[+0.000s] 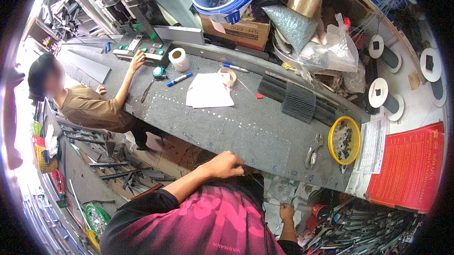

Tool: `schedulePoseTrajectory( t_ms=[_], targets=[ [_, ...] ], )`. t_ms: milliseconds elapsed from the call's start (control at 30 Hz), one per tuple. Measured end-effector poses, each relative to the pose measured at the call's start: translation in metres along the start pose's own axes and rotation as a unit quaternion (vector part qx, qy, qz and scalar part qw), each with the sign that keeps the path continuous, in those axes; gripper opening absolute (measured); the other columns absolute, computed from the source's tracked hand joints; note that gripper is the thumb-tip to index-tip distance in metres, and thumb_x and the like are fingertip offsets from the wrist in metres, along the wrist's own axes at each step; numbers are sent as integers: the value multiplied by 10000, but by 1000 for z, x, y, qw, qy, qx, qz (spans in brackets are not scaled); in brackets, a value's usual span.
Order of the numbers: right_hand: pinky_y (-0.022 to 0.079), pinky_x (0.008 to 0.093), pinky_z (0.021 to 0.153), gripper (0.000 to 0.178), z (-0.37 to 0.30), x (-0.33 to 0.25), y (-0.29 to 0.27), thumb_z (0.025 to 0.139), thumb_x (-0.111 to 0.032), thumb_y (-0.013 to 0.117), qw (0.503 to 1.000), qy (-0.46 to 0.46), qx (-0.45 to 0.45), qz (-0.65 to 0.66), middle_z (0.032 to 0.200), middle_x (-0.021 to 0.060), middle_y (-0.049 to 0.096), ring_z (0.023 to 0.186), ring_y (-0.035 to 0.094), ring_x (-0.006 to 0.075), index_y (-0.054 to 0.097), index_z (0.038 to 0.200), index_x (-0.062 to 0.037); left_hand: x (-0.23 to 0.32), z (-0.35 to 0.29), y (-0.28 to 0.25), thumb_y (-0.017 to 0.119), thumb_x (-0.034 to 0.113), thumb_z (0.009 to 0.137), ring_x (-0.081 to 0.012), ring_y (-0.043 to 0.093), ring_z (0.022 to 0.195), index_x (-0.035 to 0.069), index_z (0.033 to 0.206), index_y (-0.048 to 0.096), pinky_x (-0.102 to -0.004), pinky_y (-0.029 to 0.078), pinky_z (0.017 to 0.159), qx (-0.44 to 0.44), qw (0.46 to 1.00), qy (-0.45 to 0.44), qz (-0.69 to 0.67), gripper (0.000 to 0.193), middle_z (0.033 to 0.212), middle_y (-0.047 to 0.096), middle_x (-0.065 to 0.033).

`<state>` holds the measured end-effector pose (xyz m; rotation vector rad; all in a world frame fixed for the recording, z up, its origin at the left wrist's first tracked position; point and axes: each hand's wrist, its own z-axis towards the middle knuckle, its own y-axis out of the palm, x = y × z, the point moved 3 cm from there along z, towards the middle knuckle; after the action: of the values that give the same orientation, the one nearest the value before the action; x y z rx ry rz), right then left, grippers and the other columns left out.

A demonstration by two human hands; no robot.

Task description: The person uses pliers to strip and bend thin metal rods, then threads small plastic pieces onto them at a cluttered workbench. They repeatedly pick up rods, manipulate them with pliers, and place the assembled pieces into a yellow bowl.

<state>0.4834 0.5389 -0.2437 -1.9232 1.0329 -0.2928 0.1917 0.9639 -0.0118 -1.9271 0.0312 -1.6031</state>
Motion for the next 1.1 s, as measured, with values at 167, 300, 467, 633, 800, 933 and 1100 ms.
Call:
schedulePoseTrajectory(
  t_ms=[167, 300, 467, 633, 800, 933, 1100],
  targets=[
    [552, 587, 958, 500, 10, 13, -71, 1091, -461, 539, 998, 30, 53, -25, 1051, 279, 766, 1050, 720, 485, 807, 1043, -42, -8, -25, -62, 677, 214, 873, -440, 556, 610, -39, 829, 637, -495, 494, 630, 114, 990, -84, -18, 260, 725, 580, -293],
    [555, 622, 921, 653, 0, 9, -123, 1124, -543, 411, 982, 81, 145, -86, 1018, 306, 756, 1012, 720, 509, 801, 1043, -27, -2, -51, -121, 665, 143, 852, -195, 342, 545, -51, 746, 523, -419, 369, 520, 226, 967, -115, 40, 263, 633, 344, -212],
    [552, 633, 913, 773, -20, 29, -41, 1131, -589, 328, 986, 137, 95, -27, 1020, 340, 745, 994, 715, 538, 781, 1029, 29, 13, -57, -113, 693, 129, 815, -271, 410, 487, -47, 723, 542, -407, 408, 521, 198, 973, -99, 70, 250, 612, 440, -238],
    [546, 575, 1031, 709, -60, 63, 92, 1115, -577, 404, 976, 213, -49, -19, 1084, 331, 749, 1106, 716, 517, 798, 1079, 12, 2, -62, -86, 700, 127, 812, -353, 441, 489, -48, 725, 558, -424, 422, 521, 166, 978, -90, 92, 241, 632, 475, -264],
    [576, 545, 991, 624, -60, 80, 65, 1048, -578, 542, 983, 163, -77, -25, 1102, 254, 778, 1105, 729, 478, 809, 1004, -17, -30, -74, -107, 683, 91, 842, -168, 389, 517, -61, 730, 541, -411, 378, 506, 245, 955, -100, 134, 236, 614, 426, -248],
    [583, 575, 924, 629, -48, 82, -18, 1090, -557, 474, 967, 228, 54, -100, 1065, 296, 766, 1039, 741, 464, 780, 1046, -9, -52, -82, -164, 646, 35, 884, -78, 363, 590, -52, 719, 468, -362, 302, 501, 342, 923, -133, 120, 258, 588, 349, -103],
    [548, 602, 897, 768, -59, 93, -27, 1134, -571, 368, 943, 246, 209, 76, 947, 346, 743, 964, 726, 521, 774, 965, 59, -48, -92, -183, 626, 37, 889, -68, 338, 590, -30, 716, 436, -342, 272, 505, 347, 918, -139, 134, 266, 602, 315, -69]
  ],
)
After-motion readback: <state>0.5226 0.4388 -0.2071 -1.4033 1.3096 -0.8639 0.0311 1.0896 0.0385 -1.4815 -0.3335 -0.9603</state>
